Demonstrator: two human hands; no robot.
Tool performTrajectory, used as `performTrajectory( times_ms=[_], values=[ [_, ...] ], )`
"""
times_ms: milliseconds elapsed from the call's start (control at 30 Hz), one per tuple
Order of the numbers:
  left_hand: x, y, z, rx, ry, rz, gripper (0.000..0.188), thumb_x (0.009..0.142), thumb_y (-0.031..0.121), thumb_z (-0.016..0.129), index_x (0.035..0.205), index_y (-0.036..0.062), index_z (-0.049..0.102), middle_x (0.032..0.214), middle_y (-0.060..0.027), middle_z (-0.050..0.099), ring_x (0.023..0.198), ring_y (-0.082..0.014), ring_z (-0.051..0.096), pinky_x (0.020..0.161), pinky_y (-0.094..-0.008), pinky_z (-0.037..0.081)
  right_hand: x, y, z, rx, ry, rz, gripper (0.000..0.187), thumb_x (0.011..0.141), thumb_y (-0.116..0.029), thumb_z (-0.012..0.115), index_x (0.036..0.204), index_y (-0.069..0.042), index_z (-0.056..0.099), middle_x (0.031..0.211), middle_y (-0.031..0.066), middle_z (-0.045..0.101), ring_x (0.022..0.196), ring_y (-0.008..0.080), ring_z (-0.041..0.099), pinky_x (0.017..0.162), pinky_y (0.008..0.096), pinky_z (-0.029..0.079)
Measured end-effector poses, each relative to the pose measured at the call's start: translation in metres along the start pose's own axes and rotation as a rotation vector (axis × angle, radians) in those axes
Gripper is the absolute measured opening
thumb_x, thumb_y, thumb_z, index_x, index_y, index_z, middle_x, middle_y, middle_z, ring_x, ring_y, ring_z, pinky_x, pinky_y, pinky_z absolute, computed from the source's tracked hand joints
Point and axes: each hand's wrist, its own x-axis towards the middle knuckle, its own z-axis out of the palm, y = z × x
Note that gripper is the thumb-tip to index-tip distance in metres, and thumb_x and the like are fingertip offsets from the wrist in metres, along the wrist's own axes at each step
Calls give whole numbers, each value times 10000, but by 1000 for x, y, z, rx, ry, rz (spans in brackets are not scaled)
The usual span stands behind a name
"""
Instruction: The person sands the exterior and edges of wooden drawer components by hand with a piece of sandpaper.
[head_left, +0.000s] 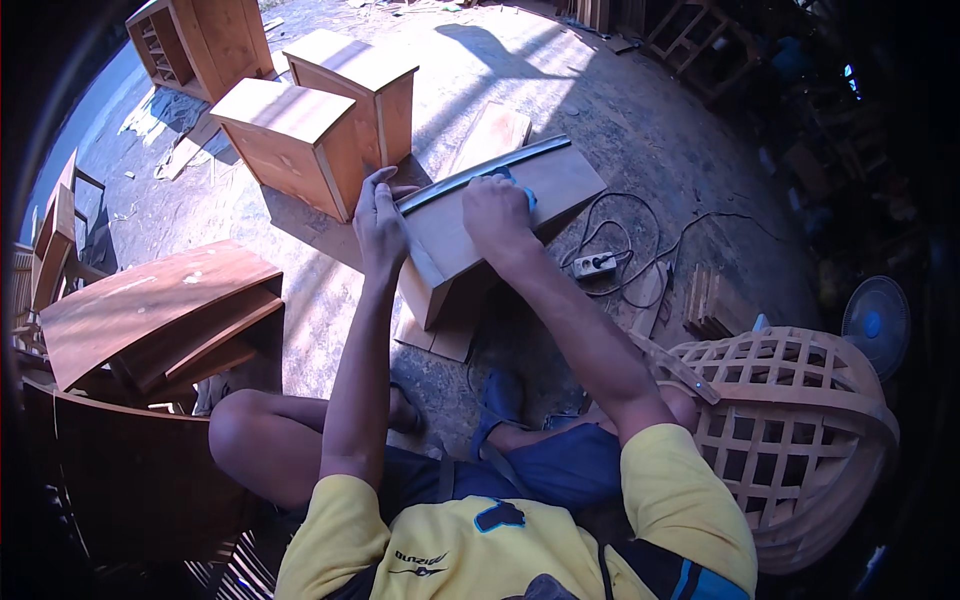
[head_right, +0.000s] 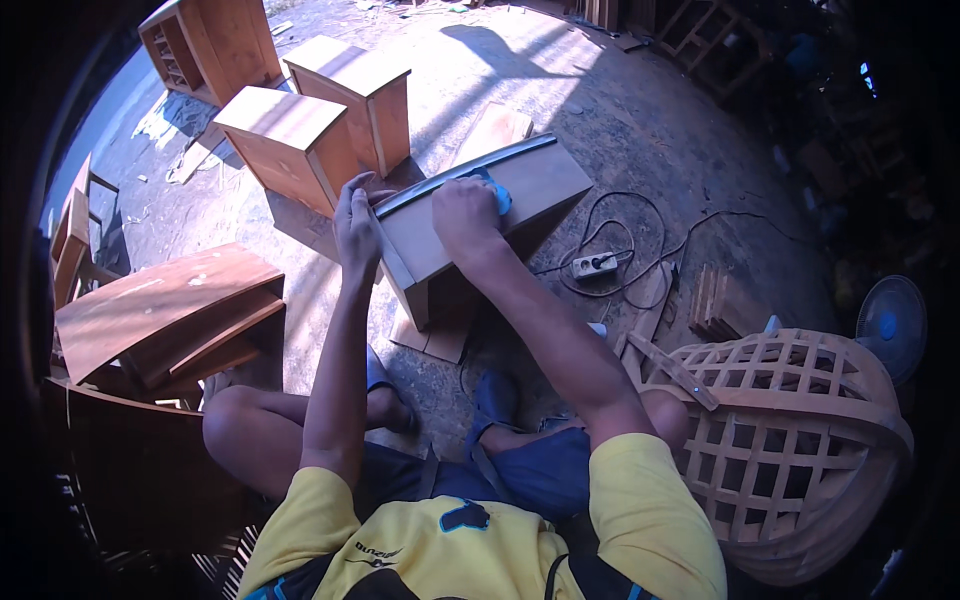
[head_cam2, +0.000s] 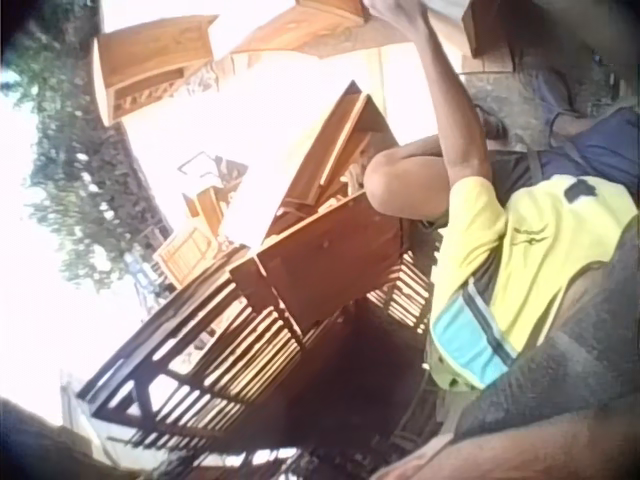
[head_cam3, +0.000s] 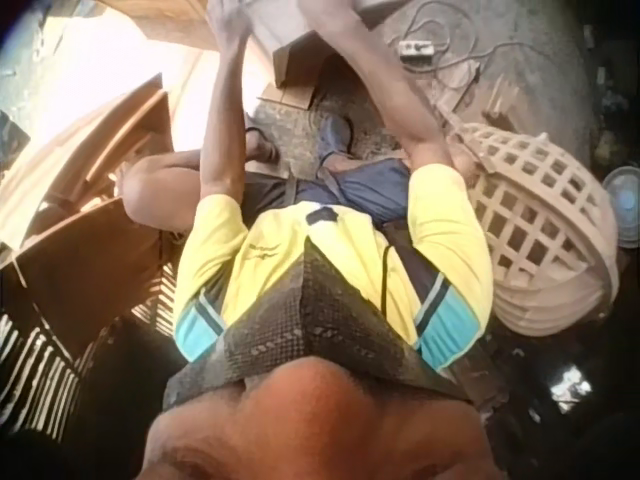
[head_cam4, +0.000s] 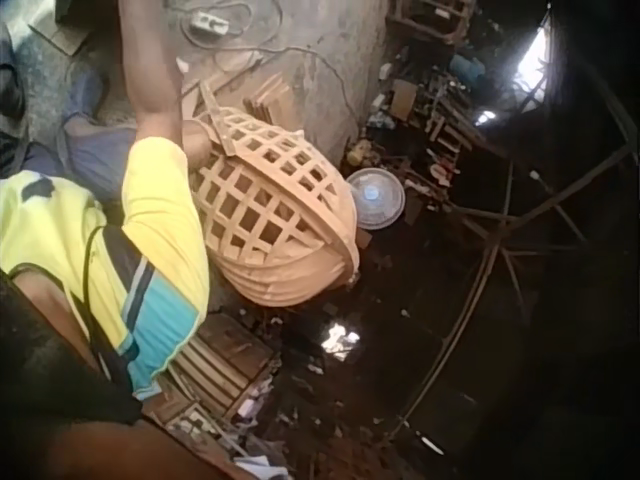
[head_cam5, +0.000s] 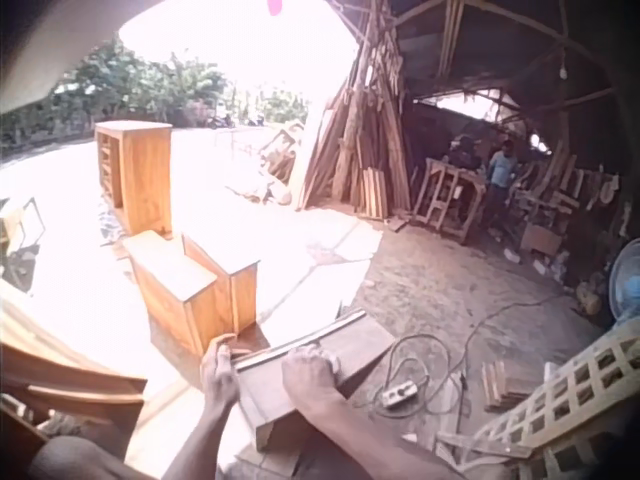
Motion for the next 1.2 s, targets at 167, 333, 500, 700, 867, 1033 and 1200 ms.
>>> performTrajectory(
  times_ms=[167, 333, 500, 700, 867, 1033, 1200],
  values=[
    [2, -10, -11, -95, -27, -4, 379, 1063, 113, 339, 1275, -29, 619, 1023, -169, 764, 947, -191, 708, 901, -336, 525, -30, -24, -24, 746, 143, -413, 204, 948, -89, 582, 1085, -33, 724, 1076, 169, 746, 1039, 331, 733, 896, 458, 585],
    [0, 0, 2, -106, -119, 31, 376, 1054, 72, 330, 1305, -50, 581, 1067, -205, 743, 1032, -249, 719, 972, -344, 525, -38, 38, 1, 845, 121, -298, 285, 986, -6, 574, 1244, -45, 688, 1324, 177, 689, 1271, 338, 643, 1075, 448, 531],
    [7, -9, -19, -71, -140, 29, 379, 1038, 57, 328, 1304, -40, 581, 1082, -206, 744, 1028, -240, 717, 978, -333, 517, -68, 32, 1, 819, 208, -507, 308, 976, -3, 574, 1255, -87, 672, 1312, 150, 699, 1272, 341, 641, 1068, 452, 536],
    [8, -6, 5, -85, -175, 68, 398, 1011, 50, 323, 1264, -39, 617, 1041, -186, 753, 997, -219, 715, 963, -342, 514, -41, 202, 37, 677, 148, 442, 243, 1024, -100, 582, 1228, -68, 710, 1267, 181, 709, 1234, 344, 661, 1029, 437, 552],
    [7, -9, -18, -97, -153, 26, 394, 1029, 56, 300, 1268, -52, 592, 1043, -195, 745, 998, -231, 707, 972, -351, 511, -62, 137, 56, 609, 460, -54, 245, 1028, -79, 541, 1208, -63, 705, 1225, 178, 728, 1179, 359, 685, 1008, 451, 555],
    [6, -2, -10, -121, -180, 46, 396, 1030, 57, 296, 1263, -53, 597, 1044, -191, 744, 994, -230, 710, 973, -352, 513, -39, 230, 64, 668, 209, 530, 254, 1034, -214, 561, 1187, -75, 709, 1112, 214, 743, 1077, 392, 711, 891, 476, 562],
    [-9, 15, 6, -12, -143, -29, 300, 1036, 108, 485, 1255, -20, 645, 1017, -150, 741, 952, -192, 692, 927, -330, 513, -1, 233, 70, 811, 330, 491, 289, 1054, -285, 559, 1160, -76, 726, 1078, 212, 745, 1010, 412, 721, 834, 481, 565]
  ],
)
